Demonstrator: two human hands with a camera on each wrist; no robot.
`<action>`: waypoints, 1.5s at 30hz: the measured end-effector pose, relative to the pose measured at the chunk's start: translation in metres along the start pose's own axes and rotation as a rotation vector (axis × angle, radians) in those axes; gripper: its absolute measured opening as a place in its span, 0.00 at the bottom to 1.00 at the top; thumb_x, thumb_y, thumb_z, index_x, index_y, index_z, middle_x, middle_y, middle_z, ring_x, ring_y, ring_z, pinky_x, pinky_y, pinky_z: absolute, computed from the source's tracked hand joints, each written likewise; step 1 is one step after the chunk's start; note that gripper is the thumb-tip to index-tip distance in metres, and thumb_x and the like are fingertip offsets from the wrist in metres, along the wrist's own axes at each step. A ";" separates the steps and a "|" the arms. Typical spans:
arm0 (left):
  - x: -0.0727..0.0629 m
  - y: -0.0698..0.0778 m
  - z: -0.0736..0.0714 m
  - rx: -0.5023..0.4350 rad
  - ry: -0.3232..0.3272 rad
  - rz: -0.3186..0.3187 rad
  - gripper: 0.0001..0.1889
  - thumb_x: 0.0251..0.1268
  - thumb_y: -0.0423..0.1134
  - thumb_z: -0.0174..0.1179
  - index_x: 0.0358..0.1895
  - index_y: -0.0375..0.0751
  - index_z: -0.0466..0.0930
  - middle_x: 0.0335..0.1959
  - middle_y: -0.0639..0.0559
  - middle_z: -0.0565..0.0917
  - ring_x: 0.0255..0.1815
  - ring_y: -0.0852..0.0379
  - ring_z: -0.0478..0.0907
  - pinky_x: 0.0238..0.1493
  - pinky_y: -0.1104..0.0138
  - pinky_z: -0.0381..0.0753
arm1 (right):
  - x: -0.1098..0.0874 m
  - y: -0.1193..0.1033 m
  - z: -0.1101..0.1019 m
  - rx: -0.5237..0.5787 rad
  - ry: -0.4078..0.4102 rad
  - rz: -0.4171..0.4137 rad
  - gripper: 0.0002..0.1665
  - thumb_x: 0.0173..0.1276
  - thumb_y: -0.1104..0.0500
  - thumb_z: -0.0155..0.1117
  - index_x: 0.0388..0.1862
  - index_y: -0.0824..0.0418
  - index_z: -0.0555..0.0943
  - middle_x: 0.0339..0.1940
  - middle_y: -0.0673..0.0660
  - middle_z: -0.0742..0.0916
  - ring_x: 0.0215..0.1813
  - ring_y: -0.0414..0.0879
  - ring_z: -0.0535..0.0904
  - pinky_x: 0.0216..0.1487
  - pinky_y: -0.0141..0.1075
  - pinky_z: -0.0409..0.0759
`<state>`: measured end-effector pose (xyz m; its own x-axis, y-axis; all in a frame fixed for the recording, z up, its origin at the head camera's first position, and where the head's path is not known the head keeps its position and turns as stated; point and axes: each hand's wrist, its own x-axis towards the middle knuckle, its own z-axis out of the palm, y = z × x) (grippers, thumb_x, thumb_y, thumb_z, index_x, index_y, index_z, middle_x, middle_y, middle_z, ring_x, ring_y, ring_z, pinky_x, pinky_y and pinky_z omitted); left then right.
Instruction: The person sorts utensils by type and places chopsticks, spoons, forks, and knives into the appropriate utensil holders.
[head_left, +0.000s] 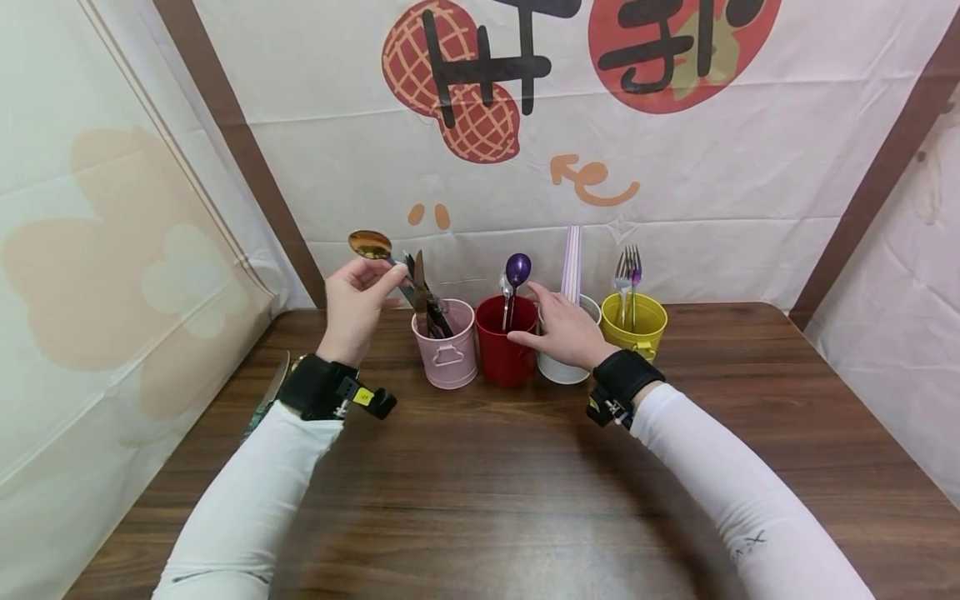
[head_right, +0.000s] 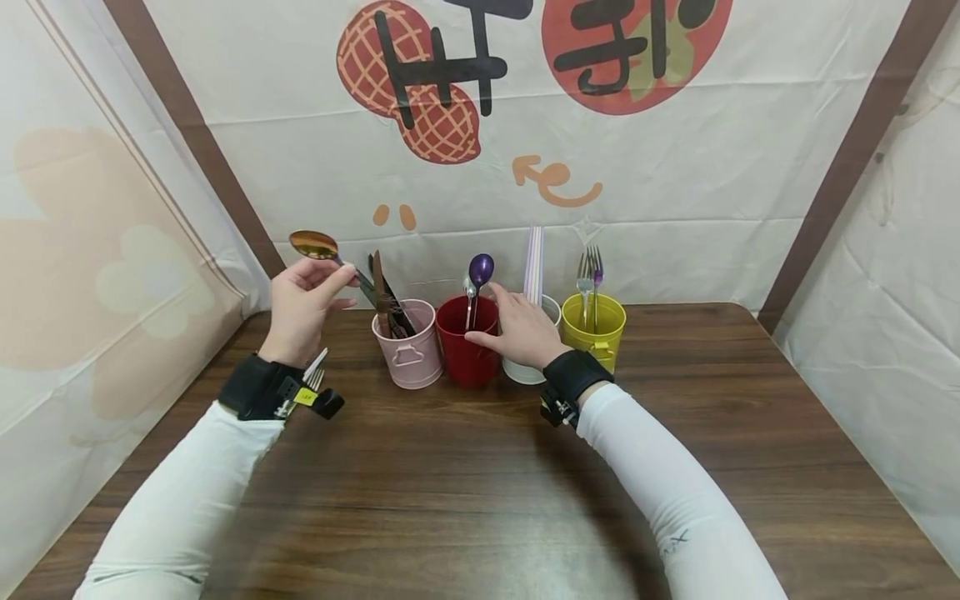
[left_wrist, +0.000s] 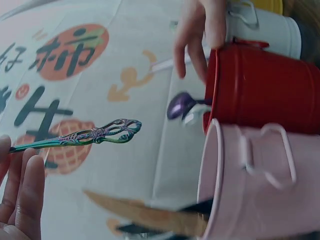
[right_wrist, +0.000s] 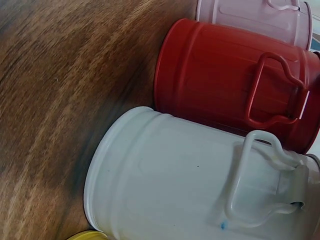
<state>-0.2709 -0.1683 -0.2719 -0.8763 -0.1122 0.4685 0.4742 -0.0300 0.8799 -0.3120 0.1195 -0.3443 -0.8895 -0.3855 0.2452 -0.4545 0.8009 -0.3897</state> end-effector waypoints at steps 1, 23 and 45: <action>0.002 0.000 0.004 0.013 -0.011 0.002 0.05 0.63 0.32 0.65 0.31 0.41 0.79 0.28 0.54 0.85 0.31 0.58 0.83 0.27 0.70 0.83 | 0.000 0.000 0.000 0.005 0.001 -0.001 0.56 0.62 0.28 0.59 0.77 0.58 0.53 0.67 0.58 0.74 0.62 0.53 0.70 0.58 0.50 0.73; 0.006 -0.060 0.060 0.654 -0.271 -0.036 0.12 0.64 0.44 0.66 0.38 0.37 0.88 0.35 0.46 0.87 0.38 0.51 0.79 0.36 0.64 0.76 | 0.000 0.001 0.002 -0.025 0.031 -0.021 0.55 0.62 0.30 0.60 0.76 0.60 0.55 0.65 0.57 0.77 0.58 0.52 0.72 0.54 0.48 0.75; 0.007 -0.074 0.076 1.031 -0.293 -0.139 0.13 0.63 0.52 0.64 0.34 0.48 0.90 0.30 0.54 0.86 0.33 0.54 0.77 0.40 0.53 0.73 | 0.000 0.000 0.001 -0.027 0.028 -0.024 0.54 0.63 0.32 0.61 0.76 0.60 0.55 0.65 0.57 0.77 0.61 0.53 0.72 0.56 0.48 0.74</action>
<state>-0.3186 -0.0918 -0.3279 -0.9681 0.0733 0.2396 0.1889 0.8417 0.5059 -0.3119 0.1187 -0.3455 -0.8767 -0.3919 0.2788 -0.4737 0.8041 -0.3593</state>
